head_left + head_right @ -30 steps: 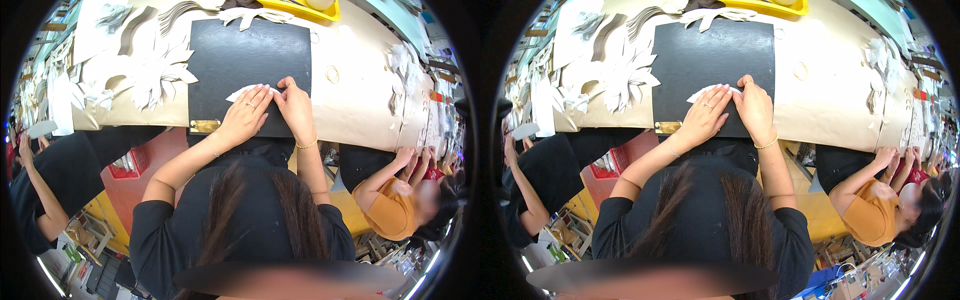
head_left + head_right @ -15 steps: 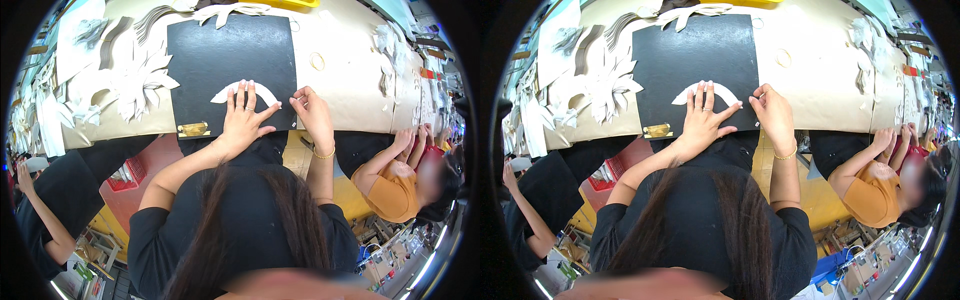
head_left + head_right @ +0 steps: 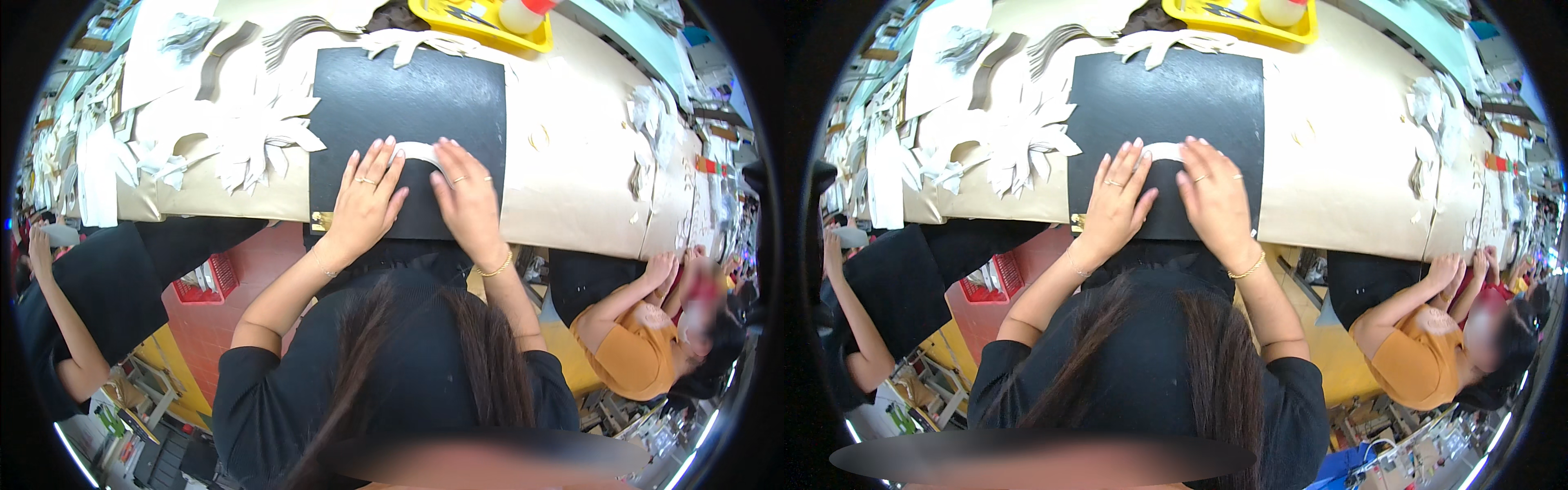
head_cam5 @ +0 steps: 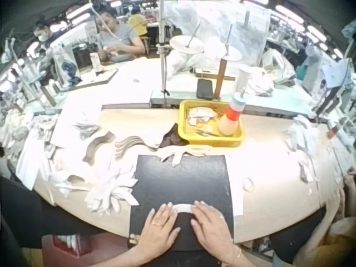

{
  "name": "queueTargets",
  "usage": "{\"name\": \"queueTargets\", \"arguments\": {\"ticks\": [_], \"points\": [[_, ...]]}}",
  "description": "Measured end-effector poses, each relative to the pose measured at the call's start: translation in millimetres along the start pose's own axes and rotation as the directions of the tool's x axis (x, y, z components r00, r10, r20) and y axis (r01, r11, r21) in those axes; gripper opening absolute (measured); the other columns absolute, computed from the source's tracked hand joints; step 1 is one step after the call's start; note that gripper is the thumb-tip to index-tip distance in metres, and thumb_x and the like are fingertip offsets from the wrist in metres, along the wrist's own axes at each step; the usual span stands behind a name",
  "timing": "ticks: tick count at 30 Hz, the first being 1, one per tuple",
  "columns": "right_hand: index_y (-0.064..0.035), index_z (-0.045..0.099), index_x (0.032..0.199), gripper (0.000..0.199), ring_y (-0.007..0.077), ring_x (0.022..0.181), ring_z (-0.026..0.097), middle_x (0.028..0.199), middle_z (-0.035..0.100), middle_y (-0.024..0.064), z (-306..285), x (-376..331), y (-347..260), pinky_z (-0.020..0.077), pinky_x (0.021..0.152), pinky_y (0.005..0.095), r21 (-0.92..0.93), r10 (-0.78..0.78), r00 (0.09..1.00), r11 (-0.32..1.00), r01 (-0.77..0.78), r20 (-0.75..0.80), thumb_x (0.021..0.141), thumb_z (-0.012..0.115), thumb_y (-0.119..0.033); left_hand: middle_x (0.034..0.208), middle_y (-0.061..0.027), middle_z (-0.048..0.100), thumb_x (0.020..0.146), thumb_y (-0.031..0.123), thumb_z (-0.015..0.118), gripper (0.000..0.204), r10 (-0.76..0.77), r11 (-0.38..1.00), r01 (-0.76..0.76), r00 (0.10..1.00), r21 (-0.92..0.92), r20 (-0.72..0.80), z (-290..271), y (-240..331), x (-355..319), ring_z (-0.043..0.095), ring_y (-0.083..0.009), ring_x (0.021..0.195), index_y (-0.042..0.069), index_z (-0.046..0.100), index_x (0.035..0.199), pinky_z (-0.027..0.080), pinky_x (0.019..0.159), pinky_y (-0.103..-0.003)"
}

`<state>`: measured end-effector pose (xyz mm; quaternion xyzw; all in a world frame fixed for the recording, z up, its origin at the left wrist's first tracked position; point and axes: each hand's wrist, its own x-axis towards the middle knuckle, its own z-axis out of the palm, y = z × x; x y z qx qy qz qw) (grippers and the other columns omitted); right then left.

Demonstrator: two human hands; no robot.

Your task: The person arranges white paper cutouts on a black board, positioning and pressing each piece by hand to form a layered design. The person repeatedly picks up cutouts, aligns them, and smooths them onto the board.

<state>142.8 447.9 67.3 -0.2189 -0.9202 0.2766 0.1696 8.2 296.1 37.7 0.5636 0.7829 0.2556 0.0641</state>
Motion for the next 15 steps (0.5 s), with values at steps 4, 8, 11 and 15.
{"name": "queueTargets", "arguments": {"ticks": [4,8,11,15], "points": [[-0.0071,0.049,0.145,0.052,0.032,0.145,0.037,0.154,0.042,0.0137,40.2,5.7,-7.8,0.0263,0.119,0.0507,-0.128,-0.129,0.979,0.98,0.15,0.157,0.096,0.061,-0.021,0.16,-0.0176,0.032,0.092,0.028,0.066,0.071,-0.026,0.998,0.018,0.993,0.068,0.119,3.8,-10.6,-11.8,0.029,-0.0312,0.149,0.0,0.037,0.151,0.022,0.12,-0.052],[-0.0064,0.049,0.145,0.054,0.0351,0.145,0.036,0.155,0.042,0.0138,41.7,8.8,-7.0,0.0252,0.119,0.052,-0.166,-0.132,0.979,0.974,0.158,0.158,0.094,0.064,-0.02,0.152,-0.0193,0.045,0.092,0.011,0.064,0.057,-0.081,0.978,0.07,0.996,-0.196,-0.046,-10.2,-30.4,-11.7,0.041,-0.0342,0.142,0.001,0.045,0.145,0.032,0.116,-0.047],[-0.0055,0.051,0.143,0.058,0.0362,0.139,0.042,0.149,0.046,0.0157,24.9,7.1,-4.2,0.0318,0.114,0.0497,-0.169,-0.05,0.997,0.984,0.059,0.053,0.089,0.07,-0.017,0.146,-0.0241,0.046,0.086,0.014,0.073,0.061,-0.23,0.973,0.218,0.932,-0.073,-0.282,-44.7,-80.1,-6.2,0.046,-0.0421,0.134,0.003,0.051,0.142,0.038,0.112,-0.045],[-0.0046,0.055,0.137,0.062,0.0348,0.113,0.053,0.127,0.054,0.0162,8.8,9.7,3.5,0.0415,0.1,0.0437,-0.161,0.216,0.973,0.966,-0.201,0.082,0.082,0.079,-0.017,0.138,-0.0275,0.049,0.068,0.041,0.088,0.101,-0.503,0.726,0.59,0.806,0.353,-0.313,-90.0,-142.3,-6.0,0.046,-0.0427,0.131,0.003,0.041,0.148,0.041,0.106,-0.053]]}}
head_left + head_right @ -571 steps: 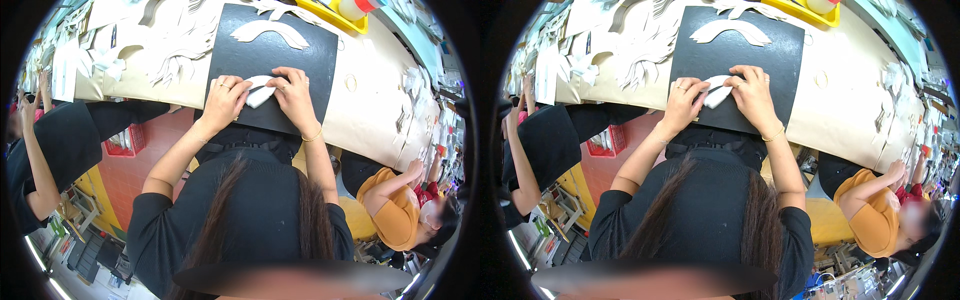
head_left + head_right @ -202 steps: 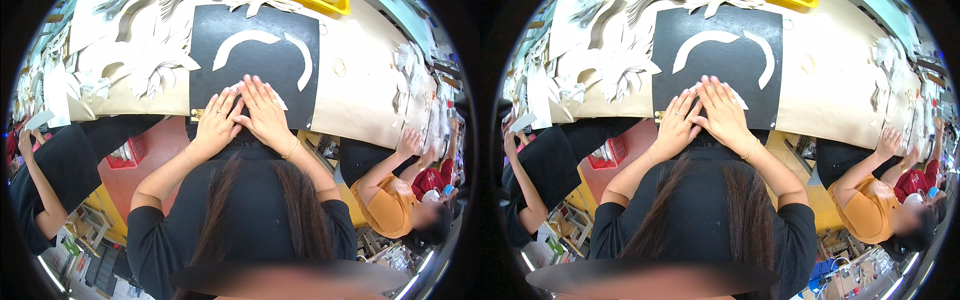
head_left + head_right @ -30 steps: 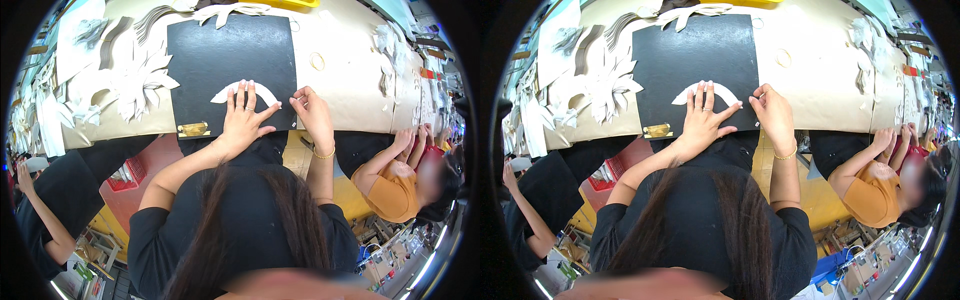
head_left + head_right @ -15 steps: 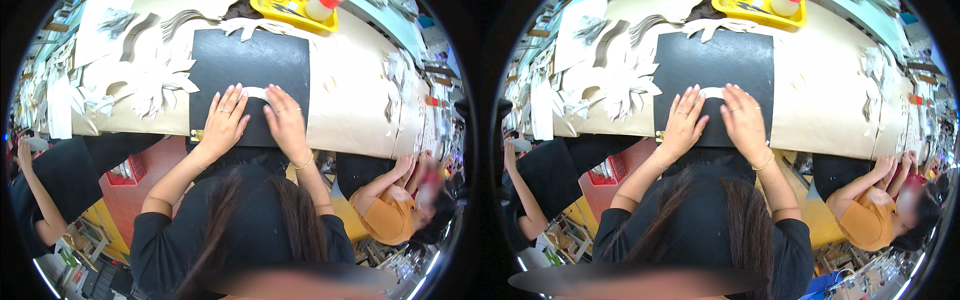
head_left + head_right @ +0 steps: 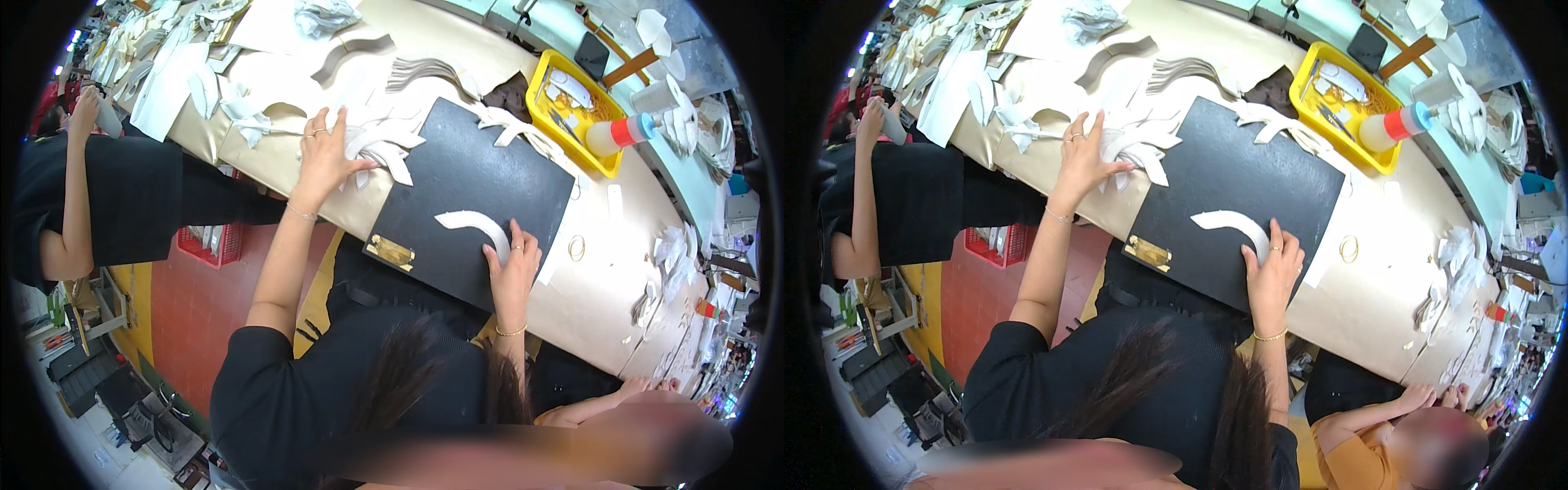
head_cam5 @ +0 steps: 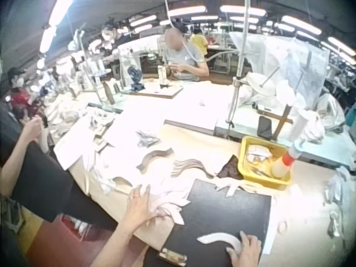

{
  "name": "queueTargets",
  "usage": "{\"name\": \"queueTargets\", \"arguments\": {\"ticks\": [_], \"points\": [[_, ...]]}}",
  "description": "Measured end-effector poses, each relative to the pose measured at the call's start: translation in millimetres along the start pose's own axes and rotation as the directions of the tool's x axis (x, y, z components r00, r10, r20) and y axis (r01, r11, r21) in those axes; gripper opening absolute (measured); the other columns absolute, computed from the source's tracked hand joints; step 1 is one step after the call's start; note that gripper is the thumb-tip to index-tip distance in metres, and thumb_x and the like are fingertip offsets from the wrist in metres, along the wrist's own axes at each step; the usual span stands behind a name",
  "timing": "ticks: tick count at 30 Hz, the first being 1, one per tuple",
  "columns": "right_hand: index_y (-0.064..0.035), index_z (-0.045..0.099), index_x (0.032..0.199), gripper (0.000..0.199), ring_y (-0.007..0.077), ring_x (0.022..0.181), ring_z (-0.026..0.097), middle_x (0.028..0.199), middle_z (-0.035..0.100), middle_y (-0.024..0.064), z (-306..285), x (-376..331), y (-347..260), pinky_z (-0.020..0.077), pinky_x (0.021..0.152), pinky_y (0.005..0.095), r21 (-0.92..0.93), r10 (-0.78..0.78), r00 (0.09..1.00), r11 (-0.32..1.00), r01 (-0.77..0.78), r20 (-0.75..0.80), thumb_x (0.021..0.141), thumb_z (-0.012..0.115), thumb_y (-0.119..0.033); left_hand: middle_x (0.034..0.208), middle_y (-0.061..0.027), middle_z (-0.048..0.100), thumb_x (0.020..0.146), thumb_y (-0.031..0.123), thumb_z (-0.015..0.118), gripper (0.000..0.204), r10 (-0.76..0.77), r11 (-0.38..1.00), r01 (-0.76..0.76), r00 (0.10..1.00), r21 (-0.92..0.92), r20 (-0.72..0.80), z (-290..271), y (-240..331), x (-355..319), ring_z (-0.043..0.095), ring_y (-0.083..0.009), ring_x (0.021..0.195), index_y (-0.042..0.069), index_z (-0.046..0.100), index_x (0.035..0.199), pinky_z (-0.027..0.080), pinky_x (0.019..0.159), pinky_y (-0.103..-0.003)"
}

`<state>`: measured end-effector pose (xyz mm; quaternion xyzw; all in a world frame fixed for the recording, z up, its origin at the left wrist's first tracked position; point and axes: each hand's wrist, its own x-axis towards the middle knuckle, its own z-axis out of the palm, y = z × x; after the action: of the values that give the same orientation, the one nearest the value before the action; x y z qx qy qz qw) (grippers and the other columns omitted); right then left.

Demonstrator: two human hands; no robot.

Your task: The person arranges white paper cutouts on a black board, positioning and pressing each piece by hand to form a layered design. The person repeatedly picks up cutouts, aligns them, and smooths them onto the board.

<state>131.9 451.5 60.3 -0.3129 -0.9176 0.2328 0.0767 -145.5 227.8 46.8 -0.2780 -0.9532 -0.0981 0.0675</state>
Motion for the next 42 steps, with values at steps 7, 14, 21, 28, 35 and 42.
{"name": "queueTargets", "arguments": {"ticks": [7,14,21,28,35,42], "points": [[-0.0061,0.063,0.117,0.042,0.0286,0.096,0.055,0.098,0.057,0.008,2.9,3.9,0.9,0.0421,0.089,0.0416,0.074,0.058,0.992,0.995,-0.067,0.114,0.079,0.079,-0.011,0.131,-0.0275,0.052,0.059,0.043,0.092,0.107,-0.175,0.966,0.231,0.915,-0.114,0.365,6.1,-6.6,22.6,0.05,-0.0421,0.124,-0.002,0.043,0.143,0.044,0.102,-0.049],[-0.0066,0.065,0.104,0.03,0.0289,0.093,0.058,0.095,0.063,0.0082,5.8,4.4,-2.2,0.0448,0.084,0.0411,0.142,-0.012,1.0,0.99,0.01,0.013,0.077,0.078,-0.008,0.12,-0.027,0.061,0.057,0.04,0.094,0.091,-0.182,0.951,0.231,0.955,-0.204,0.234,30.9,-1.4,20.6,0.055,-0.0435,0.118,-0.002,0.053,0.126,0.047,0.098,-0.048],[-0.0134,0.071,0.105,0.022,0.0252,0.092,0.055,0.087,0.059,0.0025,6.6,6.2,0.0,0.0377,0.085,0.0401,0.18,-0.02,0.996,0.984,0.003,0.09,0.083,0.071,-0.016,0.106,-0.0276,0.068,0.053,0.03,0.097,0.082,-0.206,0.901,0.283,0.946,-0.33,0.251,46.7,1.0,29.3,0.065,-0.0409,0.102,-0.005,0.058,0.115,0.052,0.091,-0.046],[-0.0119,0.064,0.104,0.017,0.0261,0.095,0.057,0.093,0.058,0.0055,5.9,-4.4,7.6,0.0392,0.086,0.0423,0.254,-0.12,0.992,0.961,0.106,0.042,0.088,0.068,-0.017,0.102,-0.0284,0.07,0.055,0.026,0.092,0.072,-0.209,0.863,0.358,0.895,-0.356,0.394,27.2,8.9,38.9,0.069,-0.0413,0.096,-0.008,0.062,0.11,0.055,0.081,-0.045],[-0.0081,0.06,0.1,0.014,0.0256,0.094,0.057,0.096,0.06,0.0071,14.9,-17.2,17.5,0.0395,0.085,0.0398,0.405,-0.117,0.986,0.901,0.157,-0.122,0.09,0.066,-0.016,0.101,-0.0272,0.072,0.061,0.025,0.085,0.065,-0.151,0.932,0.211,0.965,-0.295,0.214,34.9,7.6,30.6,0.07,-0.0409,0.095,-0.009,0.065,0.112,0.054,0.083,-0.042],[-0.0071,0.061,0.099,0.013,0.0247,0.09,0.058,0.093,0.062,0.0063,23.0,-16.8,21.1,0.0394,0.083,0.0383,0.408,-0.113,0.964,0.889,0.206,-0.241,0.09,0.067,-0.014,0.1,-0.0213,0.072,0.067,0.017,0.082,0.053,-0.1,0.709,0.217,0.973,-0.671,0.209,19.4,-12.5,26.6,0.07,-0.0316,0.09,-0.009,0.065,0.11,0.053,0.083,-0.039]]}}
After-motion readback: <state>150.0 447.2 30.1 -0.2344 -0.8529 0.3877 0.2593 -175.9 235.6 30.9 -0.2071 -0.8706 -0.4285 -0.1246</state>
